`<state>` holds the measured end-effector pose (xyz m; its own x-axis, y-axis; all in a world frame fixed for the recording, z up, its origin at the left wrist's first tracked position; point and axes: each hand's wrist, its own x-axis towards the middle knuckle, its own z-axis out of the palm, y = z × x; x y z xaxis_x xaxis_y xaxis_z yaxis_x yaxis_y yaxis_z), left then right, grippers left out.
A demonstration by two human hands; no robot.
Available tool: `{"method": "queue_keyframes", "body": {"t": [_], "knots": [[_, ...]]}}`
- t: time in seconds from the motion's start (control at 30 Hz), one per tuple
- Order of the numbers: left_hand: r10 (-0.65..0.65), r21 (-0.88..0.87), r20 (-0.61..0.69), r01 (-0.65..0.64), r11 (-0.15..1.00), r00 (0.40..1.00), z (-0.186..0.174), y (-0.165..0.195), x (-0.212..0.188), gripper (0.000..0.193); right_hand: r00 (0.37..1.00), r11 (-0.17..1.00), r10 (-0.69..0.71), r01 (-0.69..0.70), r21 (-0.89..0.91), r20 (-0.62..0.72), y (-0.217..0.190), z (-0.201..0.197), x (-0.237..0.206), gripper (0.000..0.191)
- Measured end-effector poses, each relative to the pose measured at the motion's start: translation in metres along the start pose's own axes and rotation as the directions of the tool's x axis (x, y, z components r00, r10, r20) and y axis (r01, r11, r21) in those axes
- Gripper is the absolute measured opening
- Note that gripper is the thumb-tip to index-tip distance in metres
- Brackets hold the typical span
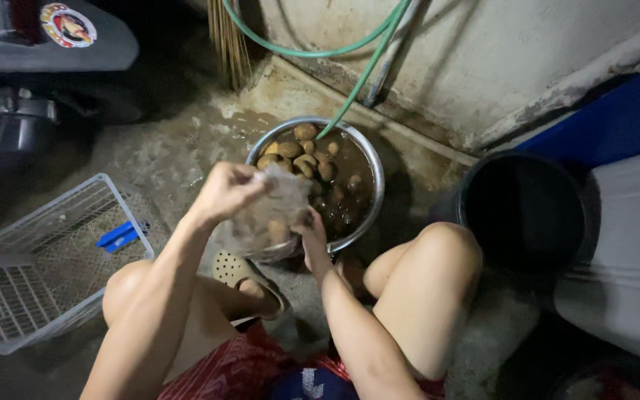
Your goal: The person sits on the floor, fills a metal basin with water from a green hose, empties a plastic bag of potatoes into the basin, and rinses them, moving the hose through the water and turning the potatoes to wash off dirt.
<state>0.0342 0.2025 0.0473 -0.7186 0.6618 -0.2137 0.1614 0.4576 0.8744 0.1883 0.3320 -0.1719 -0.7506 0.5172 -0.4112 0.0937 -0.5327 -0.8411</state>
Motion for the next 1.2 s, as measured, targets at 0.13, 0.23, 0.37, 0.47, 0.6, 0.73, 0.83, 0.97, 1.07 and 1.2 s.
{"method": "queue_keyframes", "body": {"t": [0.13, 0.23, 0.37, 0.47, 0.6, 0.73, 0.83, 0.97, 1.07, 1.2], "knots": [[-0.009, -0.426, -0.193, -0.076, 0.901, 0.981, -0.001, -0.004, -0.01, 0.016, 0.988, 0.987, 0.144, -0.139, -0.084, 0.056, -0.003, -0.002, 0.002, 0.066], [0.062, -0.538, -0.215, -0.171, 0.825, 0.975, 0.004, -0.008, -0.01, 0.017, 0.99, 0.969, 0.077, -0.046, -0.242, 0.118, -0.002, -0.006, 0.005, 0.057], [0.223, -0.525, -0.112, -0.249, 0.814, 0.968, 0.015, 0.001, -0.001, 0.013, 0.935, 0.842, -0.341, 0.348, -0.412, 0.094, 0.003, -0.005, 0.012, 0.042], [0.102, -0.422, -0.054, -0.116, 0.899, 0.993, 0.023, 0.02, 0.008, 0.015, 0.929, 0.789, -0.362, 0.351, -0.504, 0.08, 0.003, 0.0, 0.018, 0.055], [0.186, -0.256, 0.003, -0.179, 0.95, 0.983, 0.029, 0.045, 0.011, 0.016, 0.994, 0.845, -0.094, 0.114, -0.523, 0.064, 0.002, 0.005, 0.019, 0.074], [-0.005, -0.046, -0.008, 0.005, 0.999, 1.0, 0.016, 0.046, 0.004, 0.015, 0.933, 0.657, -0.316, 0.348, -0.669, 0.174, -0.001, 0.006, 0.008, 0.071], [0.025, -0.152, -0.1, -0.04, 0.988, 0.995, 0.002, 0.033, -0.012, 0.016, 0.881, 0.567, -0.427, 0.435, -0.7, 0.202, -0.004, 0.008, -0.001, 0.064], [0.157, -0.393, -0.171, -0.214, 0.895, 0.973, -0.012, 0.021, -0.028, 0.019, 0.861, 0.543, -0.5, 0.399, -0.739, 0.097, -0.013, 0.016, -0.009, 0.05], [0.26, -0.457, -0.228, -0.339, 0.822, 0.938, -0.019, 0.02, -0.037, 0.023, 0.808, 0.527, -0.583, 0.452, -0.719, 0.08, -0.022, 0.021, -0.014, 0.051], [0.243, -0.503, -0.395, -0.43, 0.75, 0.886, -0.03, 0.025, -0.038, 0.019, 0.856, 0.672, -0.516, 0.434, -0.601, 0.041, -0.03, 0.019, -0.011, 0.046]]}}
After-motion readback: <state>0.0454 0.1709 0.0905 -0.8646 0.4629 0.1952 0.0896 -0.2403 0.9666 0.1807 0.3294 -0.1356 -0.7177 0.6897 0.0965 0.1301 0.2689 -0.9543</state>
